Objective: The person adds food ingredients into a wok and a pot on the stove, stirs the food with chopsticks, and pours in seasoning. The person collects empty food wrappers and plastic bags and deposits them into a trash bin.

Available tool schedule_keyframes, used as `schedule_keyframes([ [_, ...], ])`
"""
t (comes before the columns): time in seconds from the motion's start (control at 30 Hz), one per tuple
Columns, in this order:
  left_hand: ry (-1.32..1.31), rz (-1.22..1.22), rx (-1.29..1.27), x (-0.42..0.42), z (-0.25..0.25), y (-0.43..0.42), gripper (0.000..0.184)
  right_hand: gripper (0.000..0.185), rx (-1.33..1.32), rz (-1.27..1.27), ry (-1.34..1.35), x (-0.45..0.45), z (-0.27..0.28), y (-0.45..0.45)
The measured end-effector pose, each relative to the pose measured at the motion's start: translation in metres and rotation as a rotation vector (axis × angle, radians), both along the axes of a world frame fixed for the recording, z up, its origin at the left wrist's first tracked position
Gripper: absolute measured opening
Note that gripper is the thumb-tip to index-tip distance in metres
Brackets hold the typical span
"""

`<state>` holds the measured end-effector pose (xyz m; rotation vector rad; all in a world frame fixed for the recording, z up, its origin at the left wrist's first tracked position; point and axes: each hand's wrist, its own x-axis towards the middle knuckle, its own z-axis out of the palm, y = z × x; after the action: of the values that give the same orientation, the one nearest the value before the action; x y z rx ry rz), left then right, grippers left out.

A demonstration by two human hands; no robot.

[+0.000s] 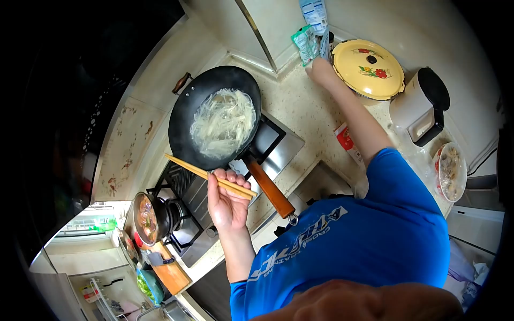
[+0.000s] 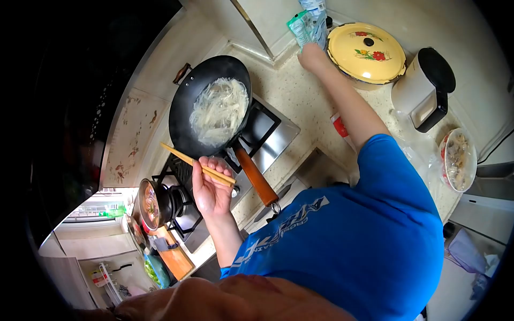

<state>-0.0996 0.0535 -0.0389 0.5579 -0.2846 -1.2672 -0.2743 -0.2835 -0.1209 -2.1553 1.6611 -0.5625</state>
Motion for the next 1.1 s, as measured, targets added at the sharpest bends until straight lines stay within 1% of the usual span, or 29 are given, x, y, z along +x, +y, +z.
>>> schedule_keyframes([
  [0.07, -0.015, -0.011, 0.008, -0.001, 0.0, 0.002, 0.025, 0.031, 0.004, 0.008, 0.214, 0.01, -0.041, -0.016],
  [0.1, -0.02, -0.008, 0.0, -0.001, 0.0, 0.004, 0.025, 0.031, 0.003, 0.007, 0.214, 0.013, -0.051, -0.021],
  [0.17, -0.034, 0.005, 0.012, -0.003, 0.001, 0.008, 0.025, 0.037, 0.056, -0.173, 0.266, 0.02, -0.072, -0.027],
  [0.2, -0.038, 0.004, 0.018, -0.004, 0.002, 0.009, 0.025, 0.037, 0.062, -0.173, 0.263, 0.021, -0.083, -0.032],
  [0.27, 0.005, 0.058, 0.052, -0.005, 0.003, 0.01, 0.028, 0.035, 0.22, -0.046, 0.153, 0.024, -0.092, -0.044],
  [0.3, 0.0, 0.058, 0.051, -0.005, 0.003, 0.011, 0.028, 0.035, 0.219, -0.046, 0.148, 0.029, -0.096, -0.051],
  [0.37, 0.002, 0.085, 0.067, -0.004, 0.003, 0.015, 0.028, 0.038, 0.286, -0.019, 0.009, 0.04, -0.083, -0.053],
  [0.4, -0.006, 0.098, 0.071, -0.005, 0.003, 0.017, 0.029, 0.038, 0.285, -0.019, 0.001, 0.046, -0.09, -0.063],
  [0.47, -0.046, 0.085, 0.067, -0.005, 0.005, 0.02, 0.028, 0.057, 0.041, -0.366, -0.374, 0.063, -0.104, -0.089],
  [0.5, -0.079, 0.074, 0.065, -0.005, 0.006, 0.022, 0.027, 0.057, 0.043, -0.364, -0.387, 0.066, -0.107, -0.099],
  [0.57, -0.086, 0.092, 0.07, -0.008, 0.008, 0.025, 0.028, 0.069, -0.076, -0.5, -0.335, 0.069, -0.107, -0.11],
  [0.6, -0.102, 0.099, 0.078, -0.009, 0.008, 0.026, 0.028, 0.065, -0.102, -0.557, -0.388, 0.071, -0.108, -0.114],
  [0.63, -0.116, 0.107, 0.089, -0.009, 0.008, 0.027, 0.028, 0.065, -0.096, -0.549, -0.397, 0.068, -0.103, -0.113],
  [0.7, -0.125, 0.137, 0.107, -0.008, 0.01, 0.031, 0.028, 0.055, -0.006, -0.538, -0.511, 0.061, -0.098, -0.11],
  [0.73, -0.128, 0.139, 0.104, -0.008, 0.011, 0.031, 0.028, 0.055, 0.006, -0.52, -0.51, 0.065, -0.113, -0.11],
  [0.8, -0.116, 0.164, 0.093, -0.007, 0.009, 0.031, 0.027, 0.04, -0.342, -0.554, -0.434, 0.073, -0.145, -0.115],
  [0.83, -0.124, 0.192, 0.13, -0.008, 0.011, 0.029, 0.027, 0.04, -0.338, -0.53, -0.43, 0.074, -0.147, -0.106],
  [0.9, -0.123, 0.179, 0.126, -0.007, 0.009, 0.028, 0.027, 0.031, -0.353, -0.452, -0.632, 0.07, -0.143, -0.076],
  [0.93, -0.117, 0.173, 0.124, -0.005, 0.008, 0.028, 0.028, 0.029, -0.245, -0.454, -0.697, 0.068, -0.123, -0.052],
  [0.97, -0.082, 0.141, 0.091, -0.001, 0.004, 0.03, 0.03, 0.029, -0.246, -0.443, -0.694, 0.067, -0.121, -0.04],
  [1.07, -0.084, 0.134, 0.103, 0.003, 0.002, 0.034, 0.029, 0.026, -0.515, -0.536, -0.766, 0.062, -0.11, -0.014],
  [1.1, -0.078, 0.118, 0.094, 0.005, 0.001, 0.038, 0.029, 0.026, -0.516, -0.526, -0.768, 0.06, -0.103, -0.008],
])
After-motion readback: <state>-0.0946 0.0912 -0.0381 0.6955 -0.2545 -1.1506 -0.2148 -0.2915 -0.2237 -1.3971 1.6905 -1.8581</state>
